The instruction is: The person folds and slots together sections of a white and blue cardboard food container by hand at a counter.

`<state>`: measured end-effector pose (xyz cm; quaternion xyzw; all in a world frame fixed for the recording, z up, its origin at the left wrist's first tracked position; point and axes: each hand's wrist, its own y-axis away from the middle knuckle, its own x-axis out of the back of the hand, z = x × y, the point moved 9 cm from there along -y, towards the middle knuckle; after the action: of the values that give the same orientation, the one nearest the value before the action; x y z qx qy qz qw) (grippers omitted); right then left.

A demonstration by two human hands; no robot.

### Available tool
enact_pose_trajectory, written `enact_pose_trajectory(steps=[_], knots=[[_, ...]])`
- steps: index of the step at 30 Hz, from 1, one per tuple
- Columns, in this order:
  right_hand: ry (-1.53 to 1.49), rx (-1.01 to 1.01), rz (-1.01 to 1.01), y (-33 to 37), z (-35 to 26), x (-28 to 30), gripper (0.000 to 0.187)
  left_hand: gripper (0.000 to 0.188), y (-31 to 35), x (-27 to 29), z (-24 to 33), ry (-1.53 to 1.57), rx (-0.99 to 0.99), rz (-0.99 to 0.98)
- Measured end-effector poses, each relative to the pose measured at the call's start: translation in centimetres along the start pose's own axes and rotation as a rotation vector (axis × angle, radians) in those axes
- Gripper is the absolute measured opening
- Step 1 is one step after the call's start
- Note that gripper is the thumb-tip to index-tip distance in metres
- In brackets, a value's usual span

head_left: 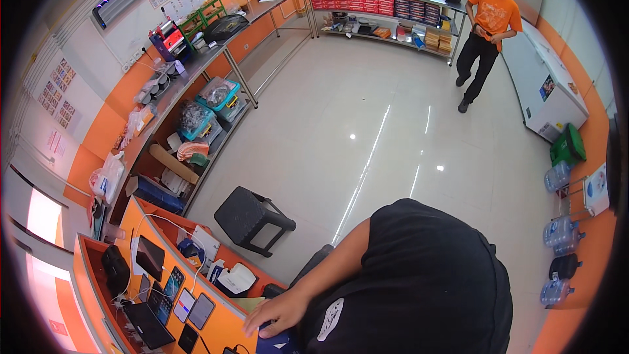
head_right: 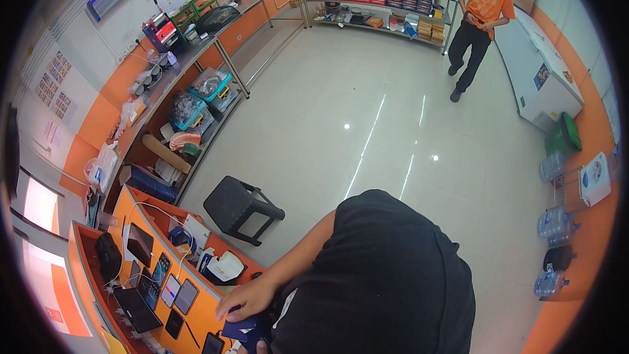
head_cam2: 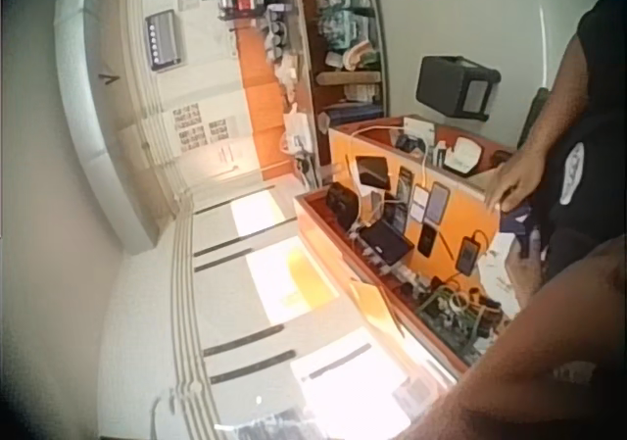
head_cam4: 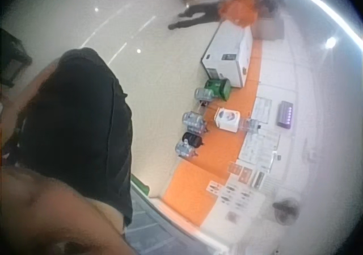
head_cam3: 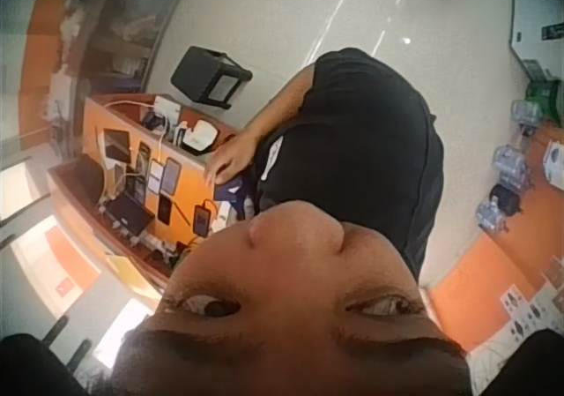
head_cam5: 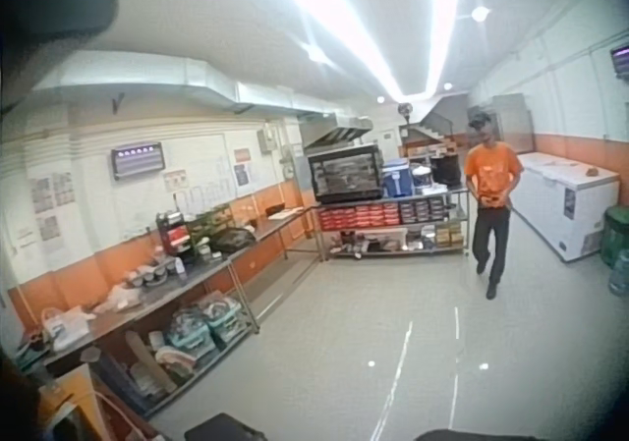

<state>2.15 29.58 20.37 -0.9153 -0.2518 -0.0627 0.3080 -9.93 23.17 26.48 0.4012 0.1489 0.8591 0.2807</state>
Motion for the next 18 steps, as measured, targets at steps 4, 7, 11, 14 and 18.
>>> enact_pose_trajectory(steps=[4, 7, 11, 14, 18], knots=[[-0.349, -0.021, -0.165, 0.2, -4.2, 0.9, 0.047, 0.032, -0.5, -0.9, -0.6, 0.016, -0.043, -0.034], [-0.289, 0.246, -0.241, -0.6, -6.2, 1.1, 0.053, 0.031, -1.0, -1.7, -0.9, 0.039, -0.064, -0.051], [-0.178, 0.274, -0.428, -1.4, -8.1, 1.1, 0.056, 0.029, -1.9, -2.7, -1.5, 0.077, -0.078, -0.075], [-0.145, 0.288, -0.481, -1.6, -9.6, 1.7, 0.056, 0.029, -2.5, -3.4, -2.2, 0.112, -0.088, -0.094], [-0.052, 0.198, -0.606, -0.8, -8.7, 1.1, 0.054, 0.031, -3.8, -4.8, -3.0, 0.17, -0.111, -0.13]])
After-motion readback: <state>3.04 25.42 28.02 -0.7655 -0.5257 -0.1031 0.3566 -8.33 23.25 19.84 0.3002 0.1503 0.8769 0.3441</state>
